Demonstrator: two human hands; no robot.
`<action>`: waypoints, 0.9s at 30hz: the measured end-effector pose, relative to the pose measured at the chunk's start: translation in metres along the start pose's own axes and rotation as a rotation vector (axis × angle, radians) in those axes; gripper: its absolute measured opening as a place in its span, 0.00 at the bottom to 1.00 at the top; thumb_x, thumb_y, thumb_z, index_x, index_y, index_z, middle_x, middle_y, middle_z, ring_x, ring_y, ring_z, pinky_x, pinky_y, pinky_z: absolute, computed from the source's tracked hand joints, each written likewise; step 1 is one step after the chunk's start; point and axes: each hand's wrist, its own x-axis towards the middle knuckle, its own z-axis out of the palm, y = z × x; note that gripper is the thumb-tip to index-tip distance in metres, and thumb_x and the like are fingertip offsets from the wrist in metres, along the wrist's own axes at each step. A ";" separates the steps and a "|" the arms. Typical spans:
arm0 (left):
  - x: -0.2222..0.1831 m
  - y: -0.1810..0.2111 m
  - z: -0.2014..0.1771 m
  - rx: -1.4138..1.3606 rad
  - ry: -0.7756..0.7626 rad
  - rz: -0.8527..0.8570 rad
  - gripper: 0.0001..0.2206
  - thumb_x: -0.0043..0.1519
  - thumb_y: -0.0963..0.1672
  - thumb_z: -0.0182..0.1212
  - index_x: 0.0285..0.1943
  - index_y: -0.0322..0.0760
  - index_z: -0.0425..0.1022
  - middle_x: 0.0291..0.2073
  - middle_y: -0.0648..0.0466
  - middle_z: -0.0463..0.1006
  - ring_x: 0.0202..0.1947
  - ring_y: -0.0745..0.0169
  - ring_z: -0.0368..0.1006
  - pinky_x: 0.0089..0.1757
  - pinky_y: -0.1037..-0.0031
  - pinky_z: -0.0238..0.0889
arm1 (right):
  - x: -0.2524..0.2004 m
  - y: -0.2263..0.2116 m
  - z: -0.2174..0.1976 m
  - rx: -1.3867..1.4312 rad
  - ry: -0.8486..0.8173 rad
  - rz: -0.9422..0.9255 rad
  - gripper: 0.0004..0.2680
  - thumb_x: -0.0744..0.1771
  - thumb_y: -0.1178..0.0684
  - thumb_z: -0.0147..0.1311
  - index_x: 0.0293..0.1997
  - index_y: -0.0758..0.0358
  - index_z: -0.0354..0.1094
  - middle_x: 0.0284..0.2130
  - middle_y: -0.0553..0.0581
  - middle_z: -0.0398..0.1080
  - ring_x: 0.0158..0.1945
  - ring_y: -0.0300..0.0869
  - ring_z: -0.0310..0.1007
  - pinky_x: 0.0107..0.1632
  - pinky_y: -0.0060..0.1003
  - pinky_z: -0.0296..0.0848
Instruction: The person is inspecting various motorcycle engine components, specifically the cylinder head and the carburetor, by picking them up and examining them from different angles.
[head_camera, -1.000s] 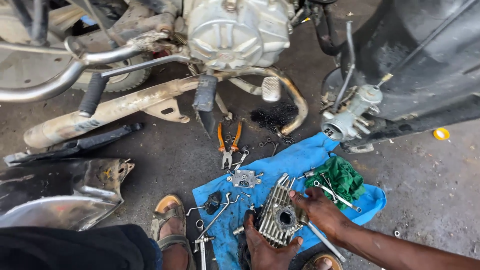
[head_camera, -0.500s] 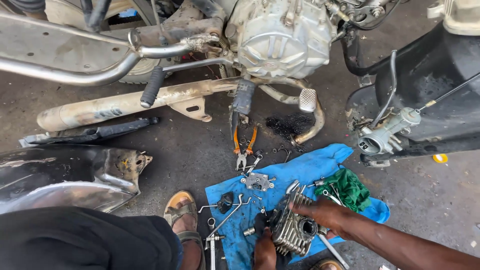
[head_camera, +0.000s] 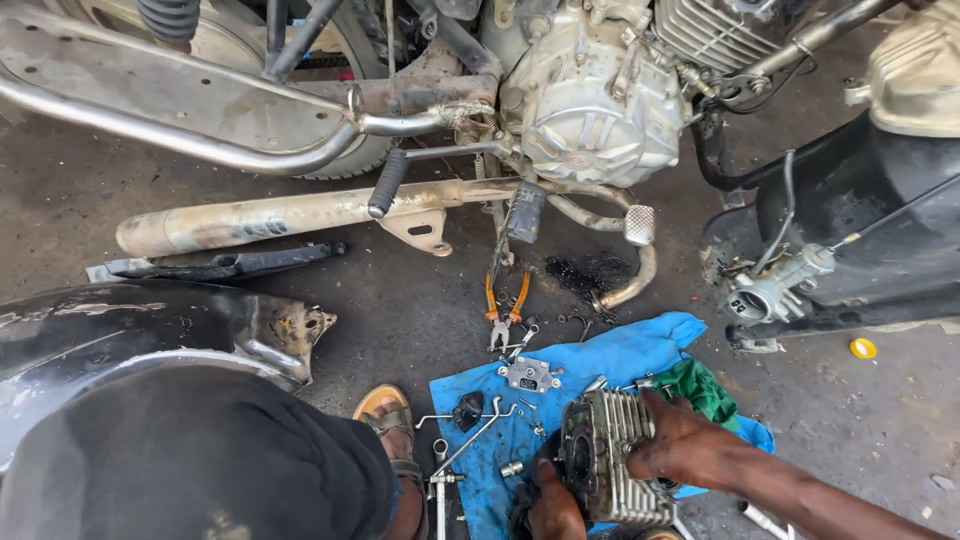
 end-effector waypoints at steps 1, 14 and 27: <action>-0.016 0.028 0.009 -0.036 0.004 -0.033 0.40 0.63 0.67 0.41 0.56 0.38 0.88 0.59 0.44 0.81 0.60 0.43 0.74 0.59 0.63 0.61 | -0.007 0.003 -0.006 -0.069 0.000 -0.048 0.44 0.61 0.43 0.67 0.80 0.44 0.25 0.79 0.50 0.29 0.83 0.46 0.09 0.80 0.55 0.36; -0.079 0.029 0.012 -0.891 -0.914 0.011 0.39 0.47 0.64 0.59 0.63 0.43 0.77 0.55 0.49 0.83 0.53 0.44 0.78 0.43 0.45 0.71 | -0.121 -0.025 -0.067 -0.469 0.244 -0.398 0.41 0.60 0.47 0.70 0.79 0.39 0.37 0.78 0.56 0.30 0.77 0.51 0.47 0.73 0.37 0.54; -0.160 0.115 -0.017 -0.901 -1.341 0.537 0.37 0.51 0.58 0.62 0.69 0.42 0.68 0.61 0.38 0.74 0.61 0.32 0.70 0.52 0.28 0.64 | -0.136 0.024 -0.097 0.726 0.602 -1.038 0.27 0.62 0.49 0.58 0.70 0.61 0.60 0.56 0.56 0.68 0.56 0.42 0.68 0.58 0.37 0.69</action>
